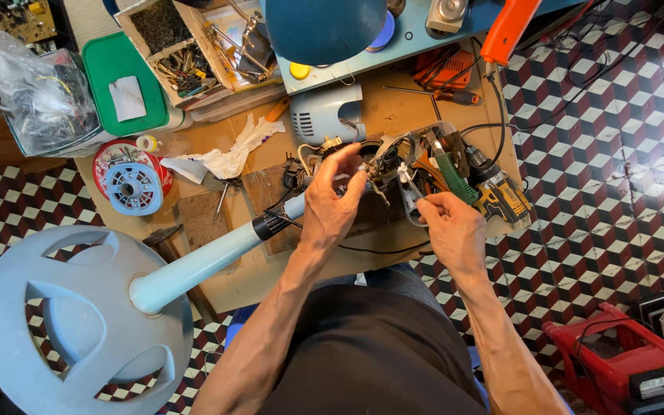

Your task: The person disassembles a small electric motor, removes internal components, cleans them with a cloth, and reassembles the motor using a screwdriver and pliers. The person also handles a multimeter and a small container of parts during the process.

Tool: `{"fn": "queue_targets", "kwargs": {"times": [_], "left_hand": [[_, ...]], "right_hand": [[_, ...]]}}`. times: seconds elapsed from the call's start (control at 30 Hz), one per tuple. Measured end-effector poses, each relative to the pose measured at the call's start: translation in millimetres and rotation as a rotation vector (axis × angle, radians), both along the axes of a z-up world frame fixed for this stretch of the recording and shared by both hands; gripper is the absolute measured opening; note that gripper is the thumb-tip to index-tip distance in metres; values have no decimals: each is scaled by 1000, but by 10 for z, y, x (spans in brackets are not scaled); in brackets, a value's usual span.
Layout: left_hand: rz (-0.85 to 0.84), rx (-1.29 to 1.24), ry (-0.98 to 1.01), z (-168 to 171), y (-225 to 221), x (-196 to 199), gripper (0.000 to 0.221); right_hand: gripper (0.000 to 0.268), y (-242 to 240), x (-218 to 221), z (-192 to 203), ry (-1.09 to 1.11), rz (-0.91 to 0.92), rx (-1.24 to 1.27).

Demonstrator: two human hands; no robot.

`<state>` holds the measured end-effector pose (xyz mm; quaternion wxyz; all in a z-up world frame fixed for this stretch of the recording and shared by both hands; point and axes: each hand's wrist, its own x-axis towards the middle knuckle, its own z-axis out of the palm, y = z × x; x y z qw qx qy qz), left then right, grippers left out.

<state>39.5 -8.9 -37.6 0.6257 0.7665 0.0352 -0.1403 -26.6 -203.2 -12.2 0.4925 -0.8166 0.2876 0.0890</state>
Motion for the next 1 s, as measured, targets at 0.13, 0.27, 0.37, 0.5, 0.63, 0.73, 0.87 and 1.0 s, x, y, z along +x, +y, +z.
{"fn": "queue_targets", "kwargs": {"times": [0.13,0.27,0.37,0.5,0.63,0.73,0.87,1.0], "left_hand": [[-263,234,-309,-211,-87,379,72],[-372,234,-171,-431,-210,540,85],[-385,204,-91,-496,-275,564,79],[-393,214,-6,-504,-296,547,69],[-388,209,-27,-502,-294,545,64],[-376,200,-92,-523,-308,550,63],[-361,213,-70,-523,-306,556,63],[-352,229,-72,-499,-323,560,60]], "right_hand": [[23,-78,154,-286,-80,72,-185],[23,-105,244,-398,-114,134,-188],[21,-108,295,-398,-145,169,-205],[20,-111,286,-367,-140,220,-255],[17,-111,318,-325,-273,310,-399],[20,-122,361,-311,-329,438,-569],[19,-117,422,-298,-330,533,-649],[16,-123,487,-327,-259,434,-498]]}}
